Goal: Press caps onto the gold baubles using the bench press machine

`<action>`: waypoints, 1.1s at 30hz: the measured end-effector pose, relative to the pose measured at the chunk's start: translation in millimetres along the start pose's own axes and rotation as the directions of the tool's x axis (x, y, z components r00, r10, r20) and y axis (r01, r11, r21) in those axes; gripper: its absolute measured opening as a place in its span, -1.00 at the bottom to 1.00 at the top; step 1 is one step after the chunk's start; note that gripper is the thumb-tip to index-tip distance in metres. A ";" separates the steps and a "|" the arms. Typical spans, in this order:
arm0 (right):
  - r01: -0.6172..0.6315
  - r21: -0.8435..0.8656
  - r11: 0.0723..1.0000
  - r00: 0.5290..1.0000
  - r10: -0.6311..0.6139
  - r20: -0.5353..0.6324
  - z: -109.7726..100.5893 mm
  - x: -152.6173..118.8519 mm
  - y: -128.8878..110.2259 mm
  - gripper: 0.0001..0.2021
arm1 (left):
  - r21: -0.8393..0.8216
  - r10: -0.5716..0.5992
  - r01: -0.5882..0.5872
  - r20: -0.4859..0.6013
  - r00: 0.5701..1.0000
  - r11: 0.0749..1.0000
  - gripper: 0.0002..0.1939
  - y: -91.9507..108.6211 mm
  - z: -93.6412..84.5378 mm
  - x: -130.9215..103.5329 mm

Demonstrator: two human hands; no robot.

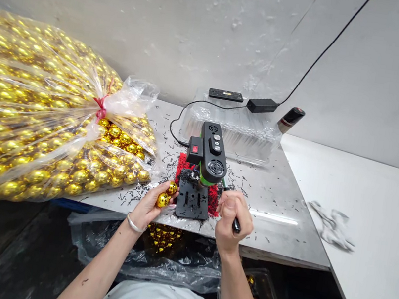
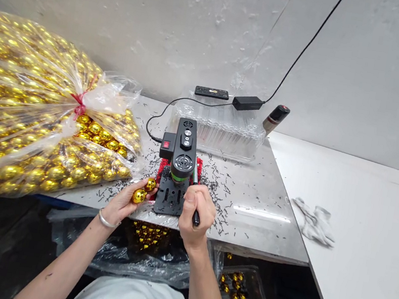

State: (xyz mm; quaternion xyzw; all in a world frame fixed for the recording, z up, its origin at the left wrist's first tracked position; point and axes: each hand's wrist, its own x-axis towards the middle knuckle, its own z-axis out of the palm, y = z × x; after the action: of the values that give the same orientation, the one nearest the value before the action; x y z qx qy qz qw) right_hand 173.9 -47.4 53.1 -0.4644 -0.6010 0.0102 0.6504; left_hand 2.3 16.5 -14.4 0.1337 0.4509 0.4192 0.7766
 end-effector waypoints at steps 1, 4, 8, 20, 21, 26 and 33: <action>0.001 -0.001 1.000 1.000 -0.001 -0.001 0.0 0.0 0.2 -0.68 | 0.043 0.034 -0.035 0.006 0.999 0.998 -0.77 -2.6 0.0 0.7; 0.005 -0.007 1.000 1.000 -0.005 -0.001 0.0 0.8 0.3 -0.70 | 0.157 0.125 -0.124 0.003 0.992 0.980 -0.59 -11.3 4.4 3.8; 0.014 -0.010 1.000 1.000 -0.014 0.010 -0.3 3.8 -0.9 -0.71 | 0.273 0.252 -0.249 0.024 0.967 0.929 -0.49 -19.9 15.8 8.4; 0.037 -0.002 0.999 0.999 -0.037 0.009 -0.1 21.0 -9.1 -0.66 | 0.746 0.433 -0.417 0.191 0.881 0.519 -0.57 -36.0 26.3 20.2; 0.032 -0.004 0.999 0.999 -0.032 0.013 -0.3 22.4 -9.8 -0.66 | 0.795 0.445 -0.417 0.210 0.871 0.440 -0.59 -35.9 28.0 18.2; 0.061 0.002 0.998 0.997 -0.061 0.040 -3.1 19.6 -8.5 -0.69 | 0.887 0.461 -0.433 0.321 0.827 0.159 -0.64 -31.7 40.1 9.7; 0.112 0.000 0.994 0.988 -0.111 0.109 -4.1 -16.9 15.0 -0.75 | 0.913 0.425 -0.396 0.323 0.846 0.095 -0.70 -27.1 44.0 11.9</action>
State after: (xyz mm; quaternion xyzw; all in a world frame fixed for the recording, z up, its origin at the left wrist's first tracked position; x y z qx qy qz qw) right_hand 180.6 -50.9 31.4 -0.4308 -0.6605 -0.0029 0.6149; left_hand 55.2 16.6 -12.8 0.6950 0.5625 0.2510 0.3708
